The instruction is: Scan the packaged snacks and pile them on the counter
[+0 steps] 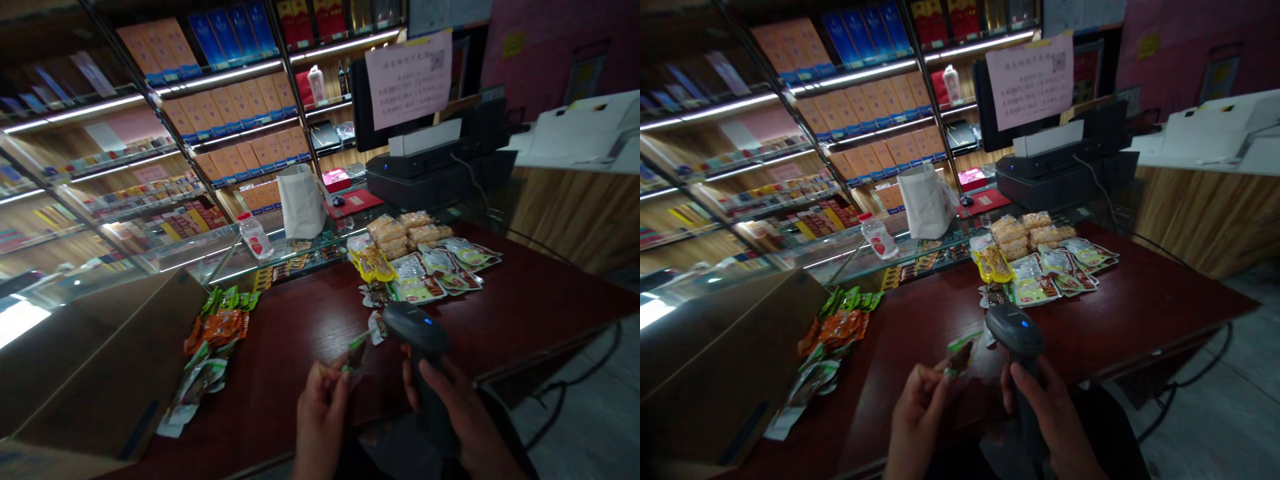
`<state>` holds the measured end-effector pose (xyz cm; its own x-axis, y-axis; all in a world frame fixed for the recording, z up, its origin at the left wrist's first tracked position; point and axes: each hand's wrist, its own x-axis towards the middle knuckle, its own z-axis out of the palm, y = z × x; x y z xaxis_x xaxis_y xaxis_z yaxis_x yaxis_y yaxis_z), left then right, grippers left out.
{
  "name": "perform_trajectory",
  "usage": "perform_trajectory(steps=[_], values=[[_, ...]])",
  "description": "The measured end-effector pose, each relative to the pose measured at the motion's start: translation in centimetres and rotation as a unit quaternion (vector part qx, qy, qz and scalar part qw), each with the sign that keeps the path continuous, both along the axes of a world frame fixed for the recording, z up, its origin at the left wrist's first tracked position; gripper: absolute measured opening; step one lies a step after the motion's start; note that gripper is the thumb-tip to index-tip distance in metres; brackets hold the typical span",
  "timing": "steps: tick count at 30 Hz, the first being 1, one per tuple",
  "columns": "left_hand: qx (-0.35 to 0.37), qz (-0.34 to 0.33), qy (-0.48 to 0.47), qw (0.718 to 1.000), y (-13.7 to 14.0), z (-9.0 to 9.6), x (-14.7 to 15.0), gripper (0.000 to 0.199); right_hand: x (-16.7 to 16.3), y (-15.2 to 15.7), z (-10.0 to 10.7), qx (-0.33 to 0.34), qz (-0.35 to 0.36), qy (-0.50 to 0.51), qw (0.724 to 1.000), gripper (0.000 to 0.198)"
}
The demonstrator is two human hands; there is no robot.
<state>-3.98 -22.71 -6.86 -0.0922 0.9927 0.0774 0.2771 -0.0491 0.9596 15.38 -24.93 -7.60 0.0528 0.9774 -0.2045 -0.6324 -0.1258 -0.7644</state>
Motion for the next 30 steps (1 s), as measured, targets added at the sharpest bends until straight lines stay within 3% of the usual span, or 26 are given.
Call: perform_trajectory(steps=[5,9,13,16,21,30], values=[[-0.130,-0.125,-0.179,0.967,-1.7,-0.7,2.6,0.038,0.6,0.3,-0.1,-0.011,-0.075,0.023,0.997,0.034],[-0.184,-0.124,-0.282,0.933,-2.4,-0.8,4.0,0.042,0.5,0.1,0.0,-0.001,-0.061,0.049,0.997,0.037],[-0.220,-0.133,-0.304,0.917,-2.6,0.5,5.3,0.055,-0.3,-0.2,-0.2,0.047,-0.034,0.047,0.997,0.042],[-0.236,-0.134,-0.315,0.909,-2.5,1.2,5.7,0.053,-0.6,-0.4,-0.4,0.045,-0.064,-0.007,0.997,0.040],[-0.228,-0.139,-0.307,0.914,-2.6,0.8,6.1,0.042,-0.7,-0.4,-0.4,0.040,-0.091,-0.112,0.989,0.037],[-0.145,-0.106,-0.159,0.971,-1.4,0.2,6.0,0.039,-1.8,0.7,-0.5,-0.004,-0.124,-0.058,0.991,0.036]])
